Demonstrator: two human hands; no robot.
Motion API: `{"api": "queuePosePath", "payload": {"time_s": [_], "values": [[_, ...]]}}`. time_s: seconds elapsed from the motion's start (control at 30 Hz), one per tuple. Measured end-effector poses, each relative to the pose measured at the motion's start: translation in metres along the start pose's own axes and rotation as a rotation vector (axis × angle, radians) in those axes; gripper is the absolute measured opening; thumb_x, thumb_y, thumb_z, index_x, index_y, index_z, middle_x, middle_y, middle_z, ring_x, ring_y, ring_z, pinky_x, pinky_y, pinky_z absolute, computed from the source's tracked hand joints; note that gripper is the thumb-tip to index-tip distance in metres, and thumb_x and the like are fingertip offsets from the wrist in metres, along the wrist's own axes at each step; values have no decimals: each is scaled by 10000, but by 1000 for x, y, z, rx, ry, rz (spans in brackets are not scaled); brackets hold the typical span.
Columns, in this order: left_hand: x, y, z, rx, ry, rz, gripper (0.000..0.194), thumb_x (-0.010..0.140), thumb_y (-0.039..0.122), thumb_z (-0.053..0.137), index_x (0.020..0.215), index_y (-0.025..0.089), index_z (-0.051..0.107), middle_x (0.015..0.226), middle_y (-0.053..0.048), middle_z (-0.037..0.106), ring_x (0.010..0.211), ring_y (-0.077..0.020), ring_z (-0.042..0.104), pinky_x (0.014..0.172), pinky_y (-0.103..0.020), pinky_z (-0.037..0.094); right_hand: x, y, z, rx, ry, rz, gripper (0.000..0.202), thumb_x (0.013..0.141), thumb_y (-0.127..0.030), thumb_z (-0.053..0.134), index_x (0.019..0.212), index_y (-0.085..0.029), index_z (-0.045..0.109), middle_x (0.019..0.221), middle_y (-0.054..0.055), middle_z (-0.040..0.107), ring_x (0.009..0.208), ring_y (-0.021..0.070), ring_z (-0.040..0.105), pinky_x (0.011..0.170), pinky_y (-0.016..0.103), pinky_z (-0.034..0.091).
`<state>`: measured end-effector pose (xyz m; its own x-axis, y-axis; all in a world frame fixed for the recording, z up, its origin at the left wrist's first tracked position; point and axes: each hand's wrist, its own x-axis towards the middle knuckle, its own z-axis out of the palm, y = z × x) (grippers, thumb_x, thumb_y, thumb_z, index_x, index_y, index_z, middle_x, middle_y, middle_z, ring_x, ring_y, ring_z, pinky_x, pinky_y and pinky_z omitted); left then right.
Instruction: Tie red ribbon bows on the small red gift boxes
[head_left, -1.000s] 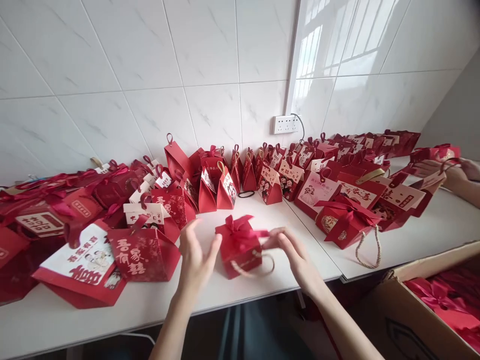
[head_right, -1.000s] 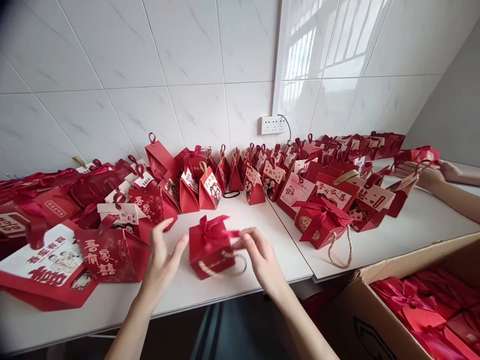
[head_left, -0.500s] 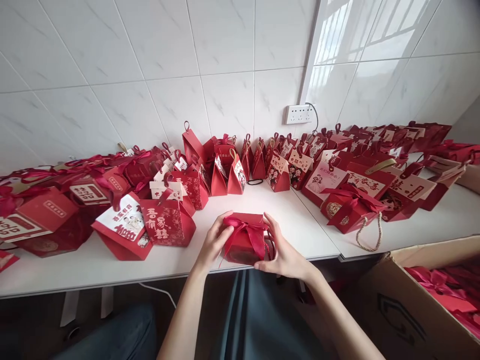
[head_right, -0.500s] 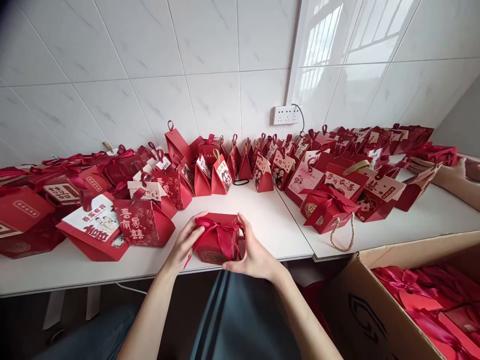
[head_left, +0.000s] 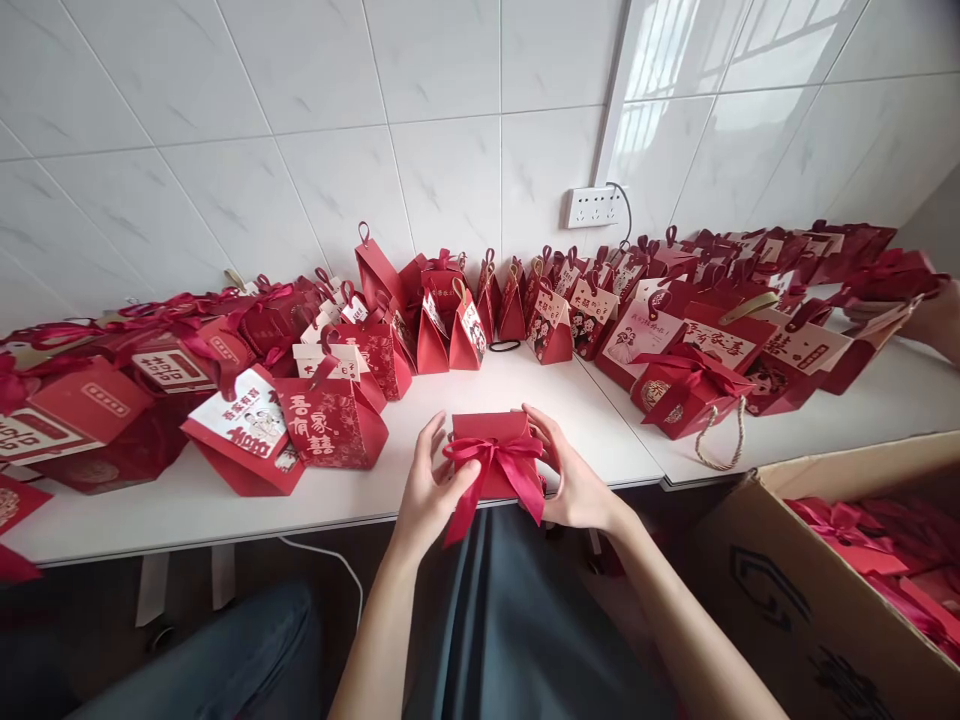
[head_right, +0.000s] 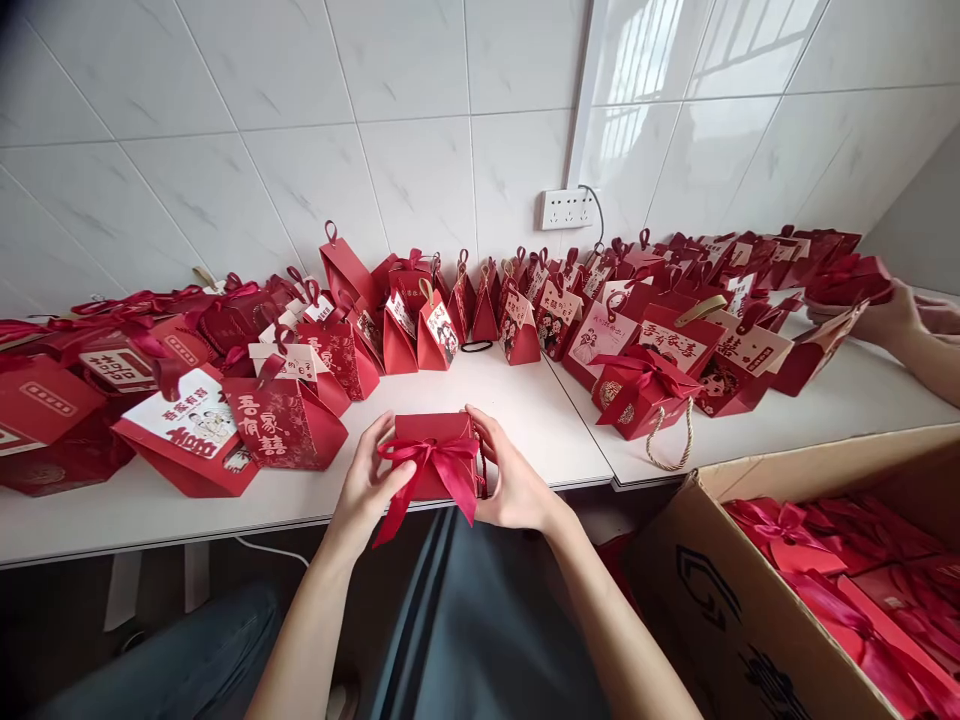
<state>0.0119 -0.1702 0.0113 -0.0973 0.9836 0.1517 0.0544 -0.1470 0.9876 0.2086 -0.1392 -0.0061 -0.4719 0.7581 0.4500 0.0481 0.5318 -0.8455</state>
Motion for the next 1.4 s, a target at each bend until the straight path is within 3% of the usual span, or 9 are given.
{"api": "queuePosePath", "payload": {"time_s": [0.1,0.2,0.27,0.37,0.43,0.5,0.63,0.87,1.4], "values": [[-2,-2,3,-108,-120,-6,679,769,377,646,1361,281,326,1340,-79,484,1272,-244,459,1043,-369,408,-5,0,2,-17,1,-4,949,713,-185,700,1463,-317,134,1531,102,206,1399,264,267,1123,438,306],[-6,-6,8,-122,-69,31,659,782,360,634,1356,291,315,1334,-62,481,1252,-225,473,1058,-360,391,-17,-1,5,-75,64,61,875,769,-232,660,1458,-326,129,1523,103,223,1402,260,256,1098,466,338],[-9,-8,11,-114,-18,48,646,776,352,637,1338,291,324,1330,-60,467,1244,-228,476,1057,-367,390,-28,-7,8,-92,159,153,658,827,-299,599,1396,-289,269,1454,116,345,1354,253,348,1039,445,409],[-11,-10,14,-102,28,73,632,770,344,633,1318,280,327,1307,-68,463,1226,-235,487,1046,-380,397,-42,-21,14,-78,352,312,250,932,-396,393,1034,-214,530,1080,81,606,1021,204,597,859,344,494],[-12,-10,15,-91,30,89,618,769,327,623,1308,274,325,1300,-71,464,1221,-229,491,1038,-371,402,-46,-31,19,-80,388,378,386,953,-456,298,787,-194,529,789,33,598,754,160,590,718,283,478],[-12,-7,15,-91,9,106,614,759,302,616,1298,266,323,1306,-73,463,1215,-220,496,1034,-361,405,-46,-37,23,-94,333,413,421,931,-506,345,697,-190,495,664,6,539,641,139,525,607,248,427],[-13,1,17,-113,-14,76,615,745,336,613,1277,232,322,1286,-95,491,1161,-219,542,1003,-368,427,-40,-36,28,-95,283,387,355,876,-498,495,698,-191,476,672,3,548,640,134,508,563,229,384],[-12,14,23,-18,123,-58,543,714,364,704,1107,233,353,1110,-60,580,1029,-183,603,931,-359,464,-41,-29,28,-63,256,302,306,894,-426,500,695,-196,472,698,1,538,670,133,510,628,234,401],[-10,7,23,-95,179,-101,555,649,357,749,1003,229,341,959,-32,616,855,-188,662,787,-343,525,-46,-29,19,-36,174,205,303,900,-352,477,641,-206,421,762,22,502,720,153,494,664,271,411]]}}
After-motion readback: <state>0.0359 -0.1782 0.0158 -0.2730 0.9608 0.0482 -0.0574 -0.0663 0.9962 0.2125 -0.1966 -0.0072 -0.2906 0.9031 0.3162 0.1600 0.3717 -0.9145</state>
